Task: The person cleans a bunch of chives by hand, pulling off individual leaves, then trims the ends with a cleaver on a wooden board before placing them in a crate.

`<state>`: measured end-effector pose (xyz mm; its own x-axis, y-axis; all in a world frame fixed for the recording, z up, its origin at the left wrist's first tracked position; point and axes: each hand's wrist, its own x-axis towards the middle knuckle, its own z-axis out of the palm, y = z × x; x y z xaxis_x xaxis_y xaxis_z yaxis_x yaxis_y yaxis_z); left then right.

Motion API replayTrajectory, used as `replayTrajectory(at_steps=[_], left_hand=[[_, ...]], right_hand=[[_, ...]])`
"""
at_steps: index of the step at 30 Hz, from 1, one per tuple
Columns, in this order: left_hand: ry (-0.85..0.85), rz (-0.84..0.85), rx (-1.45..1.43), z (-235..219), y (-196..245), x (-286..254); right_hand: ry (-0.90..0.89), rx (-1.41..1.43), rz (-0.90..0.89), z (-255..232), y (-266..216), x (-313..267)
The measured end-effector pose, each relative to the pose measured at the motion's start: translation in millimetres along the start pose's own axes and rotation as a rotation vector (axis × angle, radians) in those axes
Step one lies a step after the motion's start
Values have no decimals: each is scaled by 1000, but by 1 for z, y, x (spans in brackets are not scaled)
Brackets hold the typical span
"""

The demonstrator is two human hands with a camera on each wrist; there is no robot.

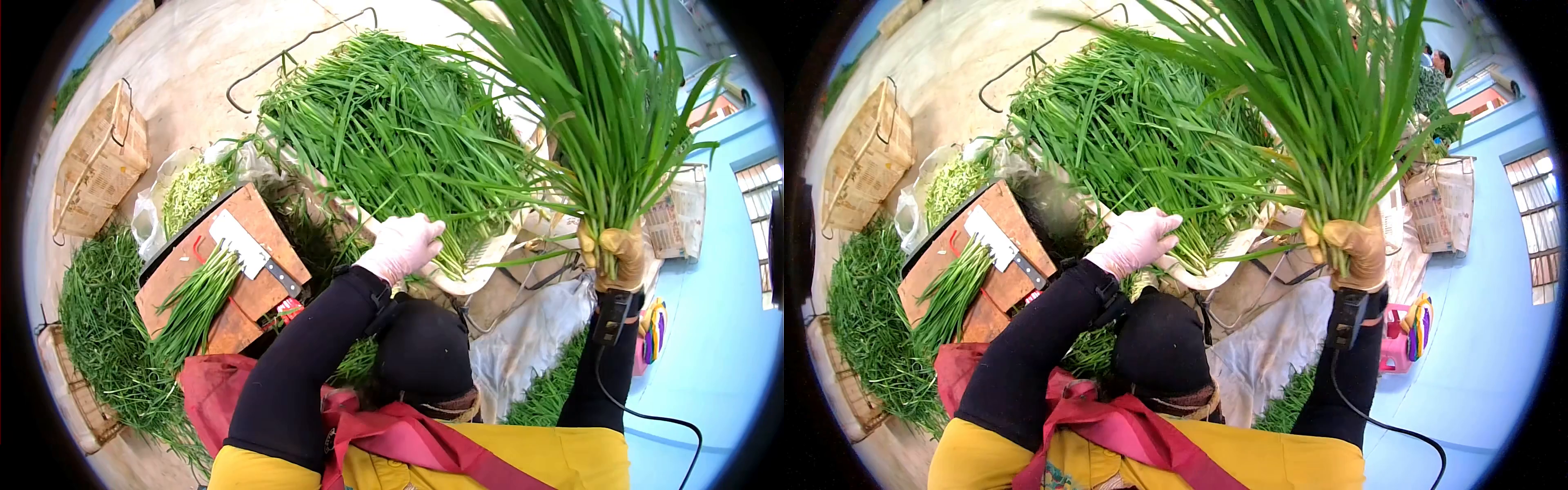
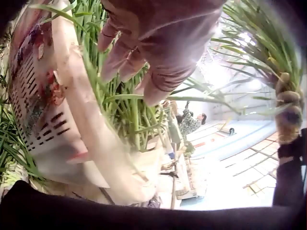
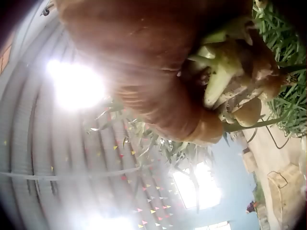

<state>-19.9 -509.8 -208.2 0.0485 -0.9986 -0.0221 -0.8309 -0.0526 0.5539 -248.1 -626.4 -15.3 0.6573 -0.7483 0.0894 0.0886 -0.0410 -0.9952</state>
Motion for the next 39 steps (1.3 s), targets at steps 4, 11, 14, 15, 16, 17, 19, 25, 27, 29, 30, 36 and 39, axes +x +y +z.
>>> replayTrajectory(at_steps=[4,11,14,15,16,17,19,25,27,29,30,36,39], left_hand=[[317,325,-351,0,36,6],[-94,313,-235,5,67,37],[-102,276,-277,33,46,46],[-81,320,-240,43,35,45],[-59,364,-205,53,25,45],[-58,362,-204,44,26,42],[-223,186,-306,21,35,34],[-351,47,-455,18,22,30],[-325,-25,-1086,14,15,17],[-395,-173,-1442,-13,13,-2],[-344,-88,-1480,-16,4,-10],[-304,169,-1546,-42,-1,-53],[-349,219,-1592,-46,7,-77]], right_hand=[[0,172,49,18,18,-6],[-45,174,213,32,46,-22],[3,271,153,42,45,-29],[46,329,97,44,41,-30],[19,334,91,42,35,-29],[17,334,91,41,31,-29],[14,354,93,39,27,-32],[32,374,10,48,21,-35],[3,344,105,47,20,-34],[-44,374,109,38,34,-33],[-45,362,136,39,37,-33],[-170,340,341,52,61,-41],[-254,218,371,74,64,-54]])
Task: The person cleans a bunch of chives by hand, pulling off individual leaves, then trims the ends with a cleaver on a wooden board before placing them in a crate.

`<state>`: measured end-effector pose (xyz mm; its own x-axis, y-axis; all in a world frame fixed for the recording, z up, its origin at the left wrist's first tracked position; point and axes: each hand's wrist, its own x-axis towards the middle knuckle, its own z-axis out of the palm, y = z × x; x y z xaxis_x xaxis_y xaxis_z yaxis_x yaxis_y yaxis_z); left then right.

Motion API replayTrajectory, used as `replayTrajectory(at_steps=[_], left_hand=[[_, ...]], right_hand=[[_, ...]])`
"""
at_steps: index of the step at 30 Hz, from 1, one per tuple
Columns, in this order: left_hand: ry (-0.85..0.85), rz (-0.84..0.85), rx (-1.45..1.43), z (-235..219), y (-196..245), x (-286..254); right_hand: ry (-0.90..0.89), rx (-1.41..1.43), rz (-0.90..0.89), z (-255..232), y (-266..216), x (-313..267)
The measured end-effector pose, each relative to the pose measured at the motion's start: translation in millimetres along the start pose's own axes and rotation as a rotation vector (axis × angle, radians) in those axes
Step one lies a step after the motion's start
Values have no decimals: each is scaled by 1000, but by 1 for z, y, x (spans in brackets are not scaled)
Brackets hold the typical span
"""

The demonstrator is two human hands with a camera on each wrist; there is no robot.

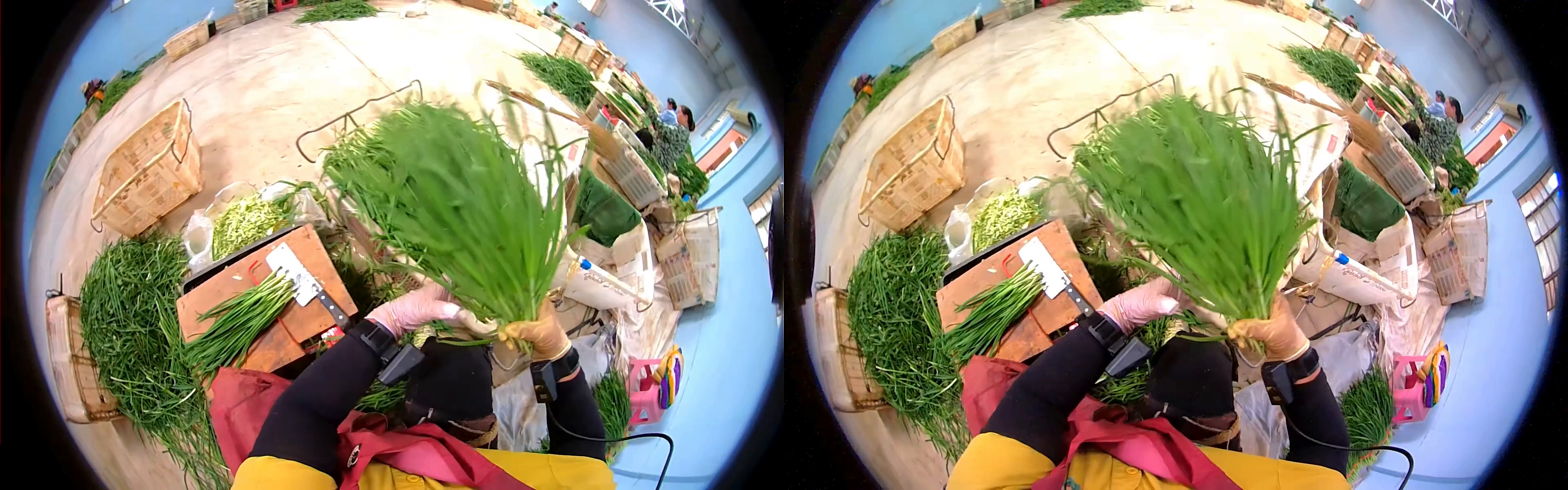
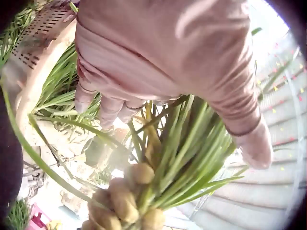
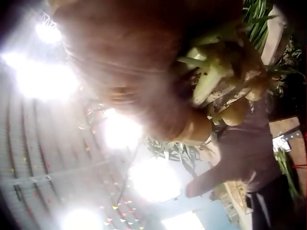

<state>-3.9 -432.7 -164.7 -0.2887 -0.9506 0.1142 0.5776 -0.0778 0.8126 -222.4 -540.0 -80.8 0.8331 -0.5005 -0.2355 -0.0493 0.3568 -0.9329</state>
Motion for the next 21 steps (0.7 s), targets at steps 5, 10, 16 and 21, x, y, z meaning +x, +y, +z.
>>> replayTrajectory(at_steps=[5,10,16,21], left_hand=[[257,209,-327,4,-31,-49],[321,526,-503,6,-36,-94],[381,682,-498,22,0,-143],[301,850,-517,40,24,-168]], right_hand=[[-163,-232,125,43,22,-13],[-376,-687,-38,83,33,-18],[-586,-741,75,132,43,-27],[-633,-664,82,154,59,-32]])
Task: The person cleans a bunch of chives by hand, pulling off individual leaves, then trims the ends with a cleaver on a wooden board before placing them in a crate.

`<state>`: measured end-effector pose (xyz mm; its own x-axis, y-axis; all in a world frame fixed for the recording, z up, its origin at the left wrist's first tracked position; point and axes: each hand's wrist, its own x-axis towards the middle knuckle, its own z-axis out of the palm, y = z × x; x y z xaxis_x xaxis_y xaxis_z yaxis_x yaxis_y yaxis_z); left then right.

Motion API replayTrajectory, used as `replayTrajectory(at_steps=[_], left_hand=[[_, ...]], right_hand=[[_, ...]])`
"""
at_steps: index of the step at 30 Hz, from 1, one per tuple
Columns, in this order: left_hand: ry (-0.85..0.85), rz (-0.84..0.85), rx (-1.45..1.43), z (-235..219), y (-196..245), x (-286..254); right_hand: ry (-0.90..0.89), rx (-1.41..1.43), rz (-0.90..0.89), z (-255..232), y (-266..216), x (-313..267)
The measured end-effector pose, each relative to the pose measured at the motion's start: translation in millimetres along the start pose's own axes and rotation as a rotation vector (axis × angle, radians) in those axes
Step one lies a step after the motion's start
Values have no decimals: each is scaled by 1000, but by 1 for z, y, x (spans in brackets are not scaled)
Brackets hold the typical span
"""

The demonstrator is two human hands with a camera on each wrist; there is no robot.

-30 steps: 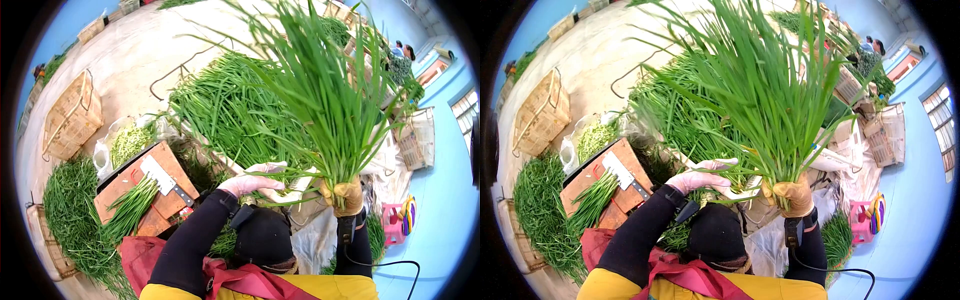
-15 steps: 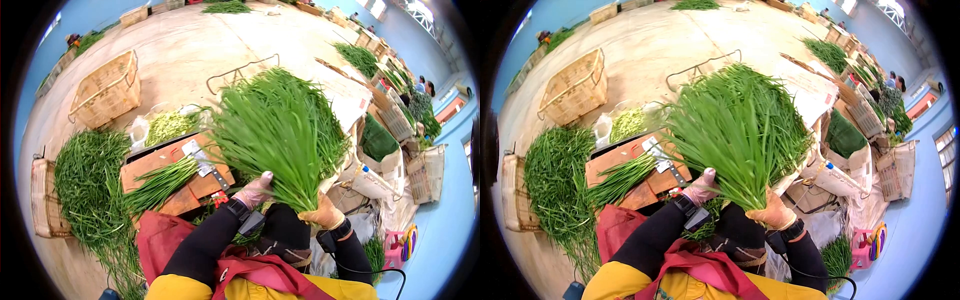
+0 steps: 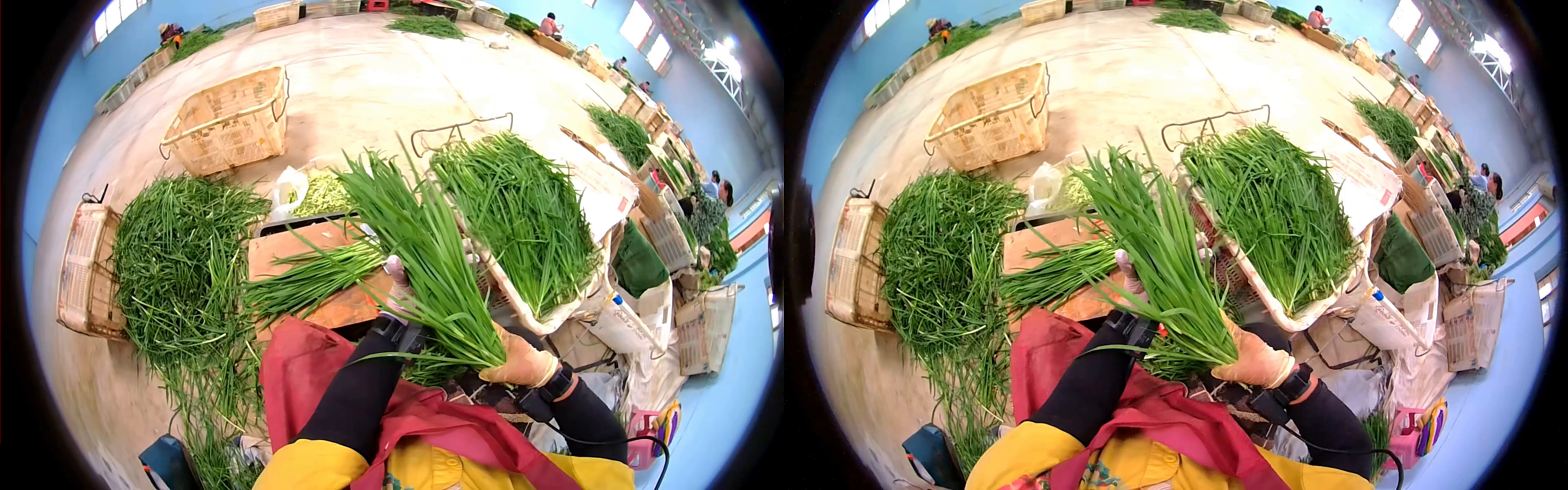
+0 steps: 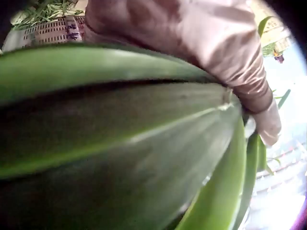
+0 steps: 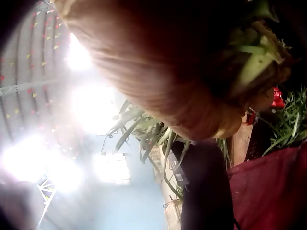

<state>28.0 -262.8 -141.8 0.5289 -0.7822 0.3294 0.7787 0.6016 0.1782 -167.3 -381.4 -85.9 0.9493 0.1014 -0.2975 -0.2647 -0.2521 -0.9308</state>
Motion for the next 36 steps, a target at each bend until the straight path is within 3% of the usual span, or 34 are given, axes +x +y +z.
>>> replayTrajectory(at_steps=[2,4,11,13,15,16,19,21,22,23,25,27,29,31,34,35,36], left_hand=[[7,16,34,7,14,-5],[-22,41,186,2,32,-4],[3,33,181,-13,75,-15],[48,102,283,-26,85,-23],[249,206,208,-88,94,-32],[252,206,212,-103,99,-36],[215,286,88,-99,108,-44],[335,379,300,-40,109,-48],[209,466,65,-92,119,-56],[211,466,68,-80,118,-60],[252,261,347,-44,114,-66],[329,263,385,-40,123,-77],[265,16,379,-9,134,-78],[230,0,424,5,142,-66],[48,-67,566,5,153,-53],[53,-68,569,5,155,-56],[172,-54,593,6,155,-60]], right_hand=[[-16,214,19,11,-11,5],[-33,238,66,15,-8,9],[-79,264,165,24,10,25],[-124,398,228,29,1,31],[-112,425,218,36,10,35],[-126,468,238,39,12,37],[-166,564,265,48,20,42],[-193,617,272,54,22,44],[-154,639,285,58,23,44],[-113,661,298,61,22,45],[-133,690,307,65,22,46],[-179,750,286,69,27,46],[-155,736,276,72,31,47],[-131,722,262,73,35,51],[-245,680,287,71,51,59],[-249,684,287,73,49,60],[-225,622,245,75,45,62]])
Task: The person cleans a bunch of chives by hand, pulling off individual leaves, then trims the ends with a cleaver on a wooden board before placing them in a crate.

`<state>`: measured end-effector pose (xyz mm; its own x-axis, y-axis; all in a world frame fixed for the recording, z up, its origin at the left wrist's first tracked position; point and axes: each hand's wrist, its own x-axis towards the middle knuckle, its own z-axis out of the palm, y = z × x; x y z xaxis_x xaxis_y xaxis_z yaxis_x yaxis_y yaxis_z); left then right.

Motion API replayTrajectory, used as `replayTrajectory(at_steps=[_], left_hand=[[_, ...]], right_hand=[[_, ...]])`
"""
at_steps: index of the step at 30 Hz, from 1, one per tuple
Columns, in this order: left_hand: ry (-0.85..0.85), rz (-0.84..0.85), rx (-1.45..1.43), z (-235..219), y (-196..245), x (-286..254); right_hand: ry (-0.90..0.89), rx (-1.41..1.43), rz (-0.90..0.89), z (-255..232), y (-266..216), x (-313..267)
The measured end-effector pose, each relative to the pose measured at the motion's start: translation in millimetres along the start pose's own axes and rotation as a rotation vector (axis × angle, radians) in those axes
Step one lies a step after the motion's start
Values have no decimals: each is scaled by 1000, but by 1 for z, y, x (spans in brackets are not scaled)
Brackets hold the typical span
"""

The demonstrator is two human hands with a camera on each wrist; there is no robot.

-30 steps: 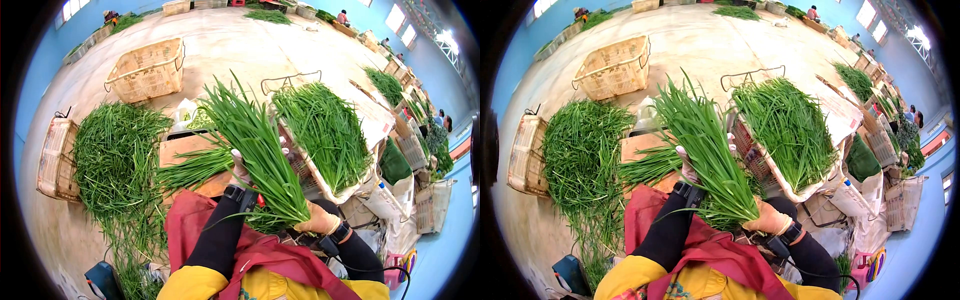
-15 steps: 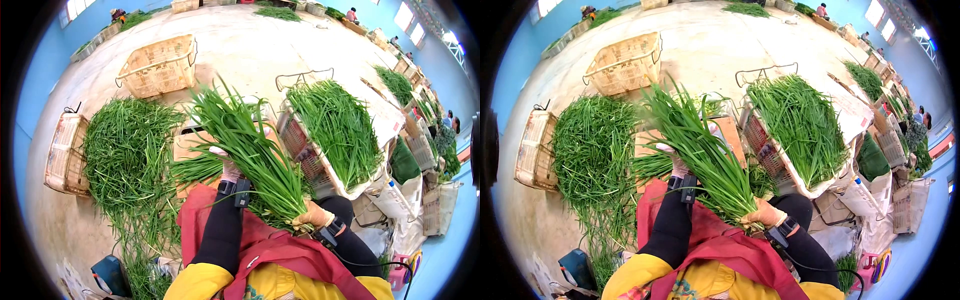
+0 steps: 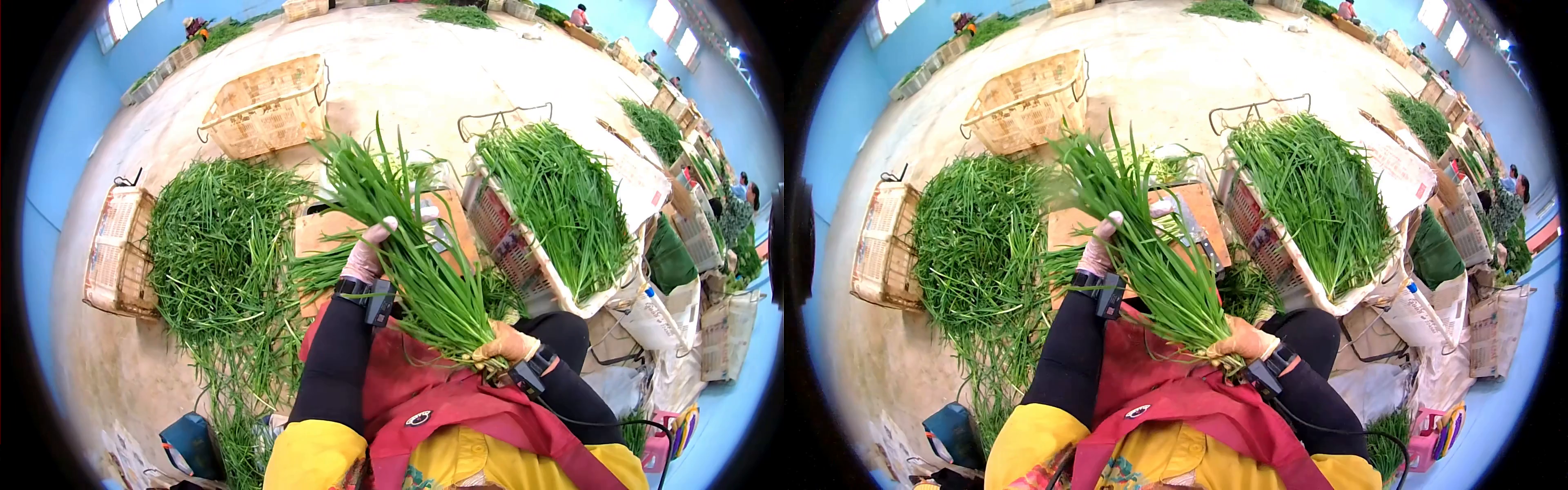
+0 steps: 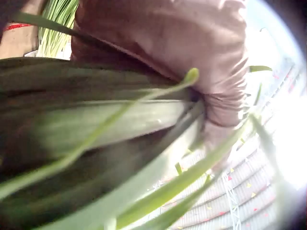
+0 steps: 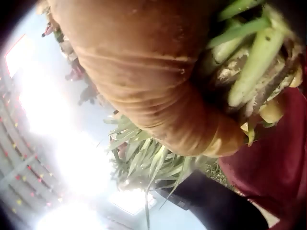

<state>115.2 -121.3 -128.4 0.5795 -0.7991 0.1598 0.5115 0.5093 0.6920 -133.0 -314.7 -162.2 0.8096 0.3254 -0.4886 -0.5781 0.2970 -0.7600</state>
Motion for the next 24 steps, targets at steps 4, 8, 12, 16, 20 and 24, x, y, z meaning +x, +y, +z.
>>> replayTrajectory(at_steps=[4,8,12,16,20,24], left_hand=[[187,-45,-8,-12,-5,-17],[205,-11,6,-29,-13,-28],[101,4,29,-28,-9,-35],[-27,84,36,-8,1,-40],[176,-10,11,6,5,-58],[12,53,42,-6,4,-55]], right_hand=[[15,-135,-95,9,-3,3],[54,-257,-167,20,1,1],[28,-270,-147,11,7,5],[-56,-326,-23,0,5,7],[-161,-147,44,-6,14,13],[-213,-142,129,-17,25,21]])
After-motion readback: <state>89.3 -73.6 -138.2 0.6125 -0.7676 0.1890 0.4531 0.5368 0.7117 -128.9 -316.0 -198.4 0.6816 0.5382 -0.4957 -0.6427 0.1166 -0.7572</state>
